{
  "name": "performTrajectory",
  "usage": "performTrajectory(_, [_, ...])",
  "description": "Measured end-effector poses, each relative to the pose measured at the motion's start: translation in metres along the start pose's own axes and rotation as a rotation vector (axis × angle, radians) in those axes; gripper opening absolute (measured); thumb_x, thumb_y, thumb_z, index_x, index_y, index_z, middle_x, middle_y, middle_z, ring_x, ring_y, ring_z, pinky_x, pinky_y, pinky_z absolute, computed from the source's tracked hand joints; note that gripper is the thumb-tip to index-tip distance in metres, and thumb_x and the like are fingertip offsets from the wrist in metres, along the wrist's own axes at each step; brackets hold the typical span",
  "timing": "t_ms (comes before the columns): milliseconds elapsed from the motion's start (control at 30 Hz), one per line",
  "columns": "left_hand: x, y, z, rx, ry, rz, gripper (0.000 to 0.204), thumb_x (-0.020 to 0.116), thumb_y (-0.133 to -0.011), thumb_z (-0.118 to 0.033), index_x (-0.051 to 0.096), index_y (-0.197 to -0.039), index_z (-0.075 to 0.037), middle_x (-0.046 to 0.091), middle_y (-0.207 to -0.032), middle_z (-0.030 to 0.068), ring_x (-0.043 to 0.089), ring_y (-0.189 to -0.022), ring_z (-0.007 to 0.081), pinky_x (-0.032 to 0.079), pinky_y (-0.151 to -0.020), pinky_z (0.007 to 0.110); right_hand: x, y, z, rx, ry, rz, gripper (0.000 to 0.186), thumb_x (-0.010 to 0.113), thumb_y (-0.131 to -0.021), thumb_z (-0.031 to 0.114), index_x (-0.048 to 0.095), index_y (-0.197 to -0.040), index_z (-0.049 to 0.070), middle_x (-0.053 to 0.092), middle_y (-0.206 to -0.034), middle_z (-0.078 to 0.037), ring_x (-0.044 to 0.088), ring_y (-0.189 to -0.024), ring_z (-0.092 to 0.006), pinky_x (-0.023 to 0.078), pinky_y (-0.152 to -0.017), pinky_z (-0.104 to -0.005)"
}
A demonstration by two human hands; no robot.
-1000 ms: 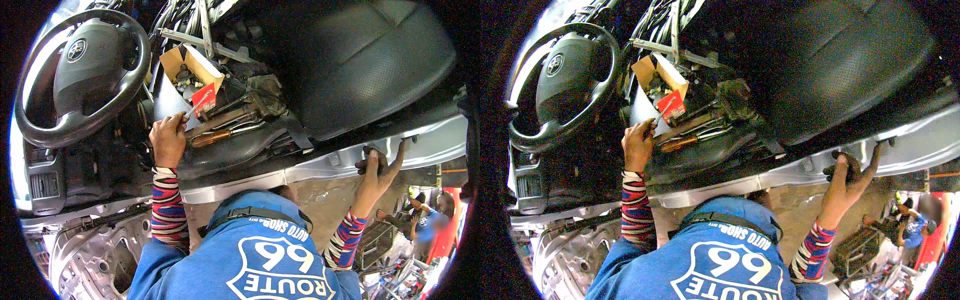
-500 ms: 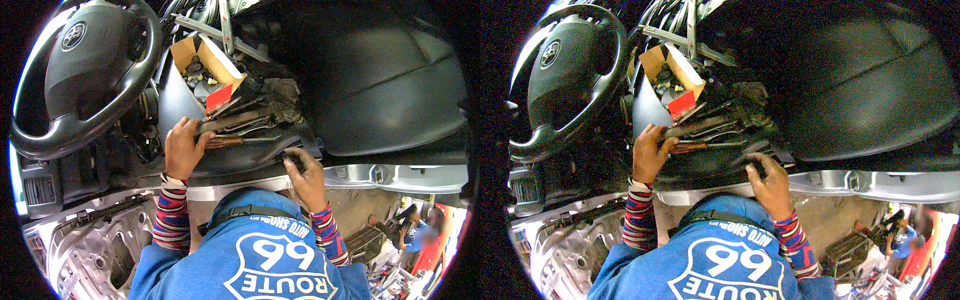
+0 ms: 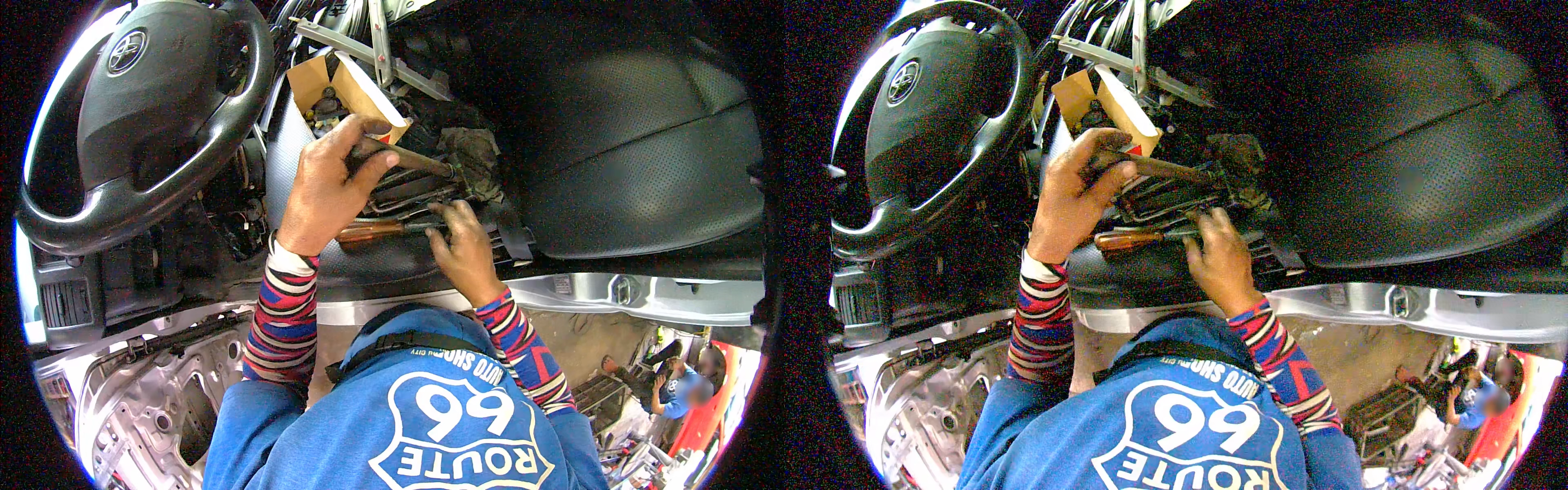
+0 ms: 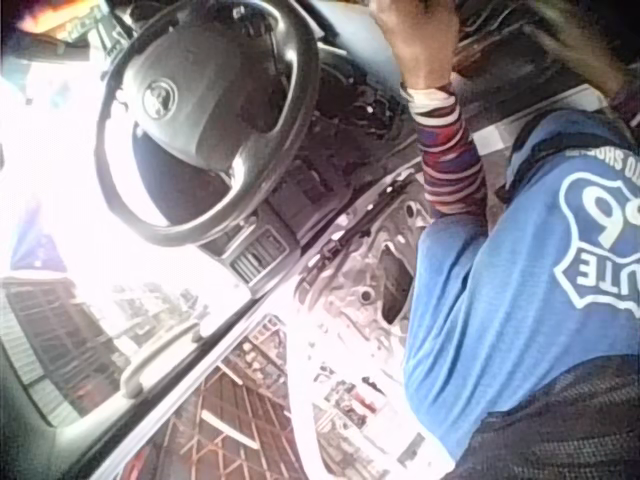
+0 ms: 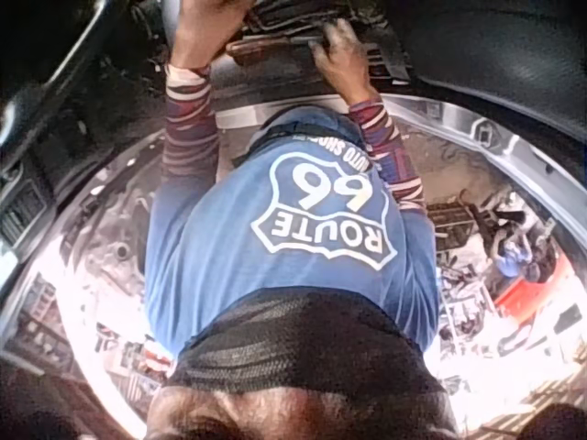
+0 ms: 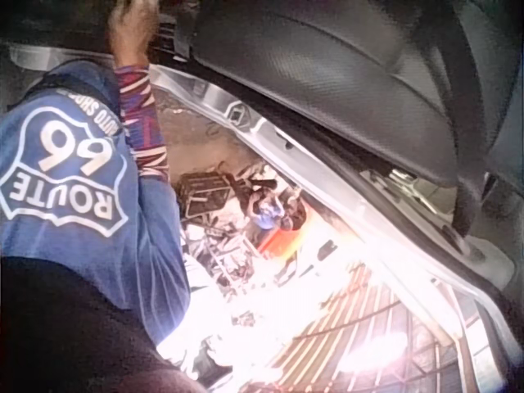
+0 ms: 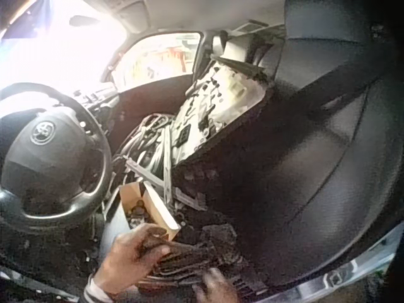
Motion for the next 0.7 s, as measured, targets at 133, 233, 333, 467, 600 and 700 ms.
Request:
performTrajectory(133, [0.001,0.009,0.006,-0.085,0.226,-0.035,0.03,0.072,-0.092,-0.012,0.061,-0.116,0.001,0.069,-0.089,0.0093,0.064,-0.08,0.0119,0.052,-0.07,0.029,0.017,-0.019,0.001,-0.047,0.045,0.024,0.035,0.06,-0.089,0.01,0.064,-0.124,0.008,0.065,-0.112,-0.019,0.065,-0.098,-0.0392,0.053,-0.083,-0.0465])
performTrajectory(233, [0.004,0.017,0.015,-0.143,0.329,-0.092,0.031,0.071,-0.094,-0.014,0.059,-0.118,0.002,0.068,-0.093,0.008,0.061,-0.083,0.01,0.051,-0.071,0.027,0.039,-0.038,-0.002,-0.059,0.202,0.15,0.036,0.058,-0.089,0.01,0.067,-0.124,0.012,0.067,-0.11,-0.017,0.068,-0.092,-0.0381,0.055,-0.079,-0.0479])
performTrajectory(333, [0.009,0.028,0.028,-0.186,0.384,-0.256,0.031,0.071,-0.094,-0.015,0.059,-0.116,0.003,0.068,-0.097,0.0095,0.061,-0.085,0.0121,0.051,-0.074,0.028,0.058,-0.051,-0.006,-0.128,0.313,0.246,0.034,0.06,-0.084,0.01,0.072,-0.115,0.016,0.069,-0.101,-0.018,0.069,-0.085,-0.0365,0.056,-0.075,-0.0477])
performTrajectory(467, [0.011,0.058,0.043,-0.249,0.085,-0.394,0.032,0.069,-0.094,-0.022,0.06,-0.114,0.002,0.068,-0.1,0.0112,0.062,-0.087,0.0207,0.051,-0.082,0.034,0.063,-0.048,-0.004,-0.478,0.268,0.118,0.015,0.06,-0.08,0.016,0.073,-0.075,0.009,0.068,-0.076,-0.016,0.07,-0.072,-0.0316,0.056,-0.059,-0.0456])
performTrajectory(600, [0.014,0.096,0.057,-0.476,0.203,-0.402,0.054,0.069,-0.094,-0.015,0.044,-0.14,0.0,0.056,-0.129,0.0171,0.059,-0.113,0.026,0.049,-0.097,0.038,0.057,-0.038,0.006,-0.711,-0.195,-0.02,0.022,0.066,-0.072,0.024,0.063,-0.086,0.007,0.063,-0.089,-0.017,0.063,-0.083,-0.0388,0.053,-0.07,-0.0478])
performTrajectory(700, [0.013,0.123,0.068,-0.524,0.315,-0.334,0.056,0.065,-0.098,-0.018,0.039,-0.144,0.001,0.055,-0.132,0.0193,0.056,-0.116,0.0289,0.045,-0.1,0.04,0.072,-0.034,0.018,-0.485,-0.028,0.185,0.019,0.069,-0.074,0.016,0.062,-0.087,0.004,0.066,-0.093,-0.018,0.064,-0.088,-0.0407,0.052,-0.072,-0.0496])
Point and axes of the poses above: each hand's wrist, its own y-axis away from the middle knuckle, its own x-axis out of the palm, z = x × y, the point moved 3 cm from there along -y, towards the middle knuckle
